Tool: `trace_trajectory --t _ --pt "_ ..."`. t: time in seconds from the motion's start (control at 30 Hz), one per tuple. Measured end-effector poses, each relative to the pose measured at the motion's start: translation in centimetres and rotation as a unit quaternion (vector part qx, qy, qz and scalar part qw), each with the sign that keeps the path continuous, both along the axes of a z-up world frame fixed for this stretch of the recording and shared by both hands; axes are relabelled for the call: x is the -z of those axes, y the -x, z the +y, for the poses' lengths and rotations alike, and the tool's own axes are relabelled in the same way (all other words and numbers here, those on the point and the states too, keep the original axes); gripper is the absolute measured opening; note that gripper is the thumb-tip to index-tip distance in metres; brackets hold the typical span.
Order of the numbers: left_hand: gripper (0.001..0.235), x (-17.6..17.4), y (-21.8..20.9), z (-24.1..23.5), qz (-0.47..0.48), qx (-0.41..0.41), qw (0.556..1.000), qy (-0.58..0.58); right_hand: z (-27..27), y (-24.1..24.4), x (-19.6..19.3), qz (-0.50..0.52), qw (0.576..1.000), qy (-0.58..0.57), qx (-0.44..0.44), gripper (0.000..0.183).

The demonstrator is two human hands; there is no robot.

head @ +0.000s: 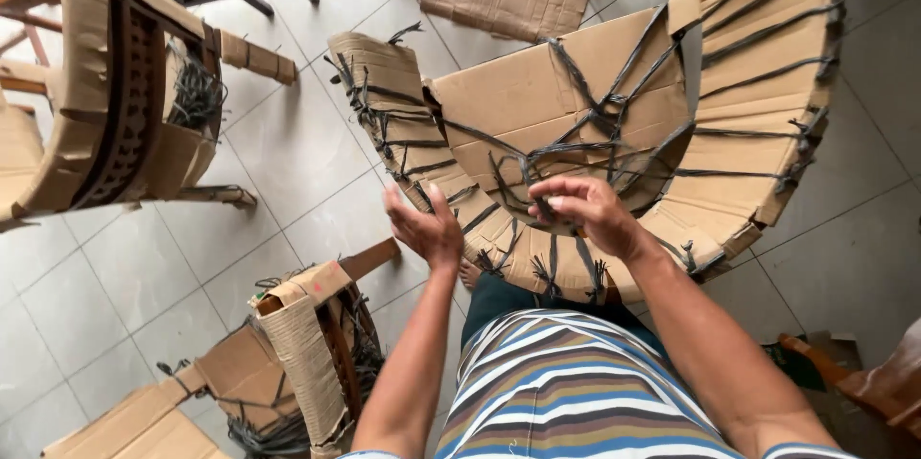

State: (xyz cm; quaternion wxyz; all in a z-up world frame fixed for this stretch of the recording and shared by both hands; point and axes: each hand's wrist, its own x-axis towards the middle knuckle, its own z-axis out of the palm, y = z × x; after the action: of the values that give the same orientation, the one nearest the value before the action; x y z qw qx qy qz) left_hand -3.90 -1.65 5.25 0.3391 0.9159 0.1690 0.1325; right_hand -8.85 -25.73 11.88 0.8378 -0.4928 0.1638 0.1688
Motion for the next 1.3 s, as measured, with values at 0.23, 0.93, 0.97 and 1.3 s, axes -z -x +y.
trace_trajectory --t 0.23,0.93,0.97,1.3 --pt "0.045 -5.0 4.2 -5.7 0.270 0.165 0.836 0.448 2.0 4.2 1.0 0.002 0.999 0.017 -0.033 0.039" --pt "0.033 -5.6 1.3 1.8 0.196 0.053 0.894 0.400 -9.9 5.5 -0.9 0.028 0.931 0.354 -0.087 0.020" --pt "0.033 -6.2 1.2 1.7 0.188 0.050 0.891 0.410 -10.4 5.0 -1.1 0.081 0.919 0.372 -0.105 0.021" --pt "0.029 -7.7 1.2 0.3 0.157 0.048 0.874 0.457 -13.2 4.9 0.6 0.119 0.879 0.450 -0.101 0.027"
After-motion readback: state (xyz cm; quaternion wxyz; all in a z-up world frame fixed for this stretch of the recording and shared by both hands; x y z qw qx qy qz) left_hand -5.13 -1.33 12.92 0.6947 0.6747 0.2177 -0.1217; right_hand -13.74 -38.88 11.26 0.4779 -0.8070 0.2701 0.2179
